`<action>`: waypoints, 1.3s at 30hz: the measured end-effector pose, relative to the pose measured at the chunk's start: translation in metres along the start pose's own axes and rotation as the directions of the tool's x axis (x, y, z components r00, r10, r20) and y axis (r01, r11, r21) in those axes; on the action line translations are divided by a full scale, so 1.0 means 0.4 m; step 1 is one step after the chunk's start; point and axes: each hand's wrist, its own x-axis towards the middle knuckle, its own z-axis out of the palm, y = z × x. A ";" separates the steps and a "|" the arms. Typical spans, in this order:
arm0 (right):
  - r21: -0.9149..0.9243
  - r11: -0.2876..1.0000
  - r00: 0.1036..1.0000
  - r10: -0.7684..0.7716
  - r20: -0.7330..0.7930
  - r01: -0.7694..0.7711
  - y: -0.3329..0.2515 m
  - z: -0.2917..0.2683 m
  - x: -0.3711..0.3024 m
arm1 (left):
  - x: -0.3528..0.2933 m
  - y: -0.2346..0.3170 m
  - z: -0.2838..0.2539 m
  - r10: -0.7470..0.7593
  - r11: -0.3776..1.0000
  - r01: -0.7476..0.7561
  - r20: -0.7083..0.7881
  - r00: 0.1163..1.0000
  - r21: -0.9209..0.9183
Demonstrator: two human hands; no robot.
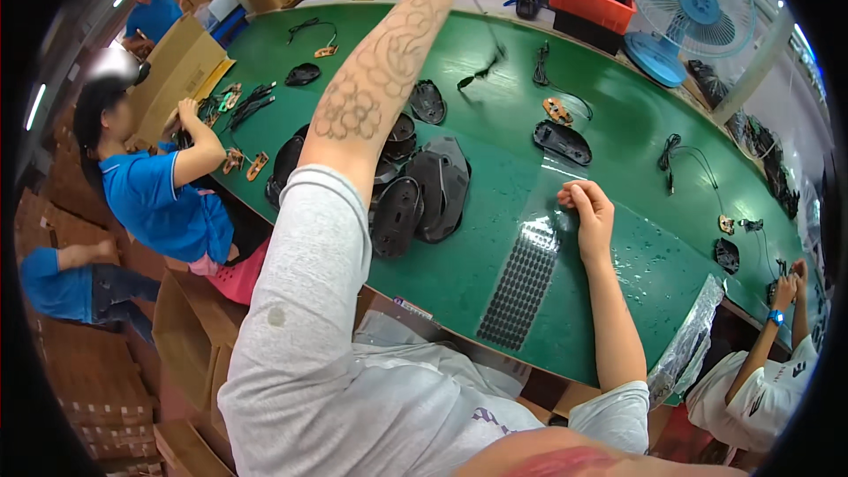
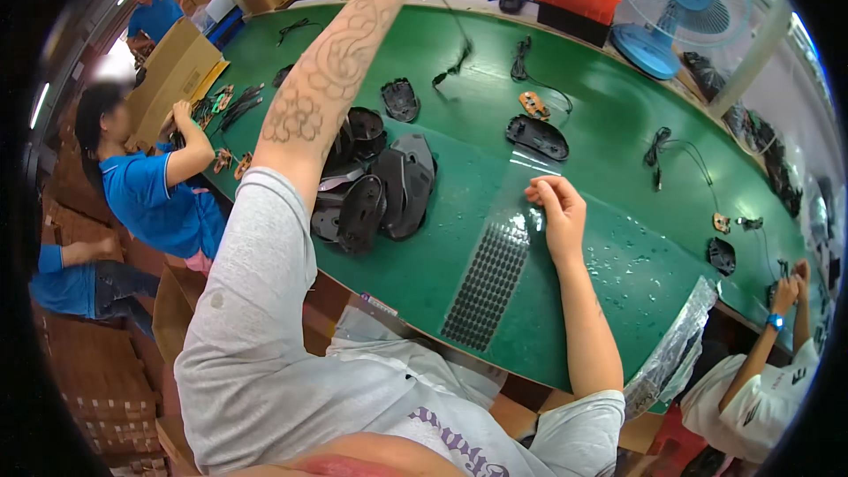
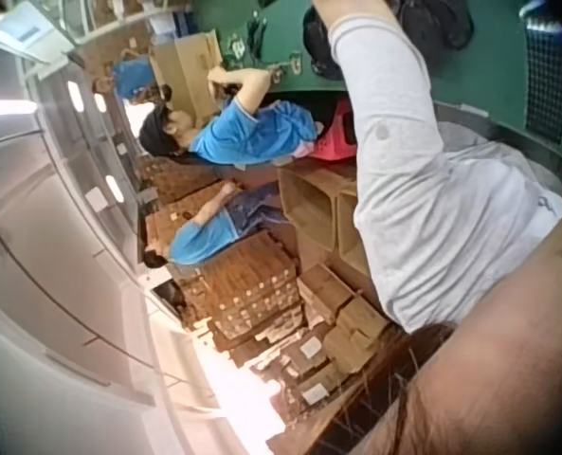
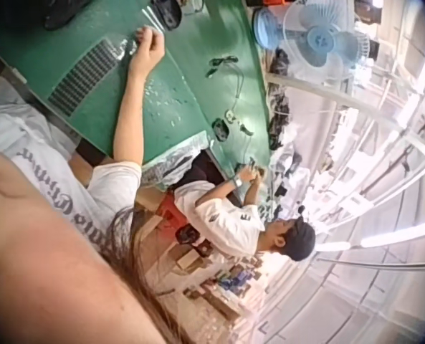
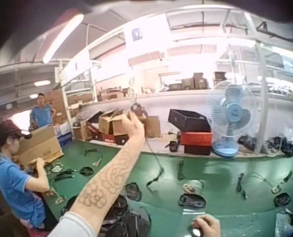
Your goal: The user is manually assembling electronic components onto printed circuit boards at a factory workbench.
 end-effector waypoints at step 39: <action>-0.716 0.491 0.858 -0.153 0.490 0.496 -0.017 0.058 -0.045 | -0.819 -0.024 -0.720 0.367 0.774 -0.628 0.756 0.542 0.074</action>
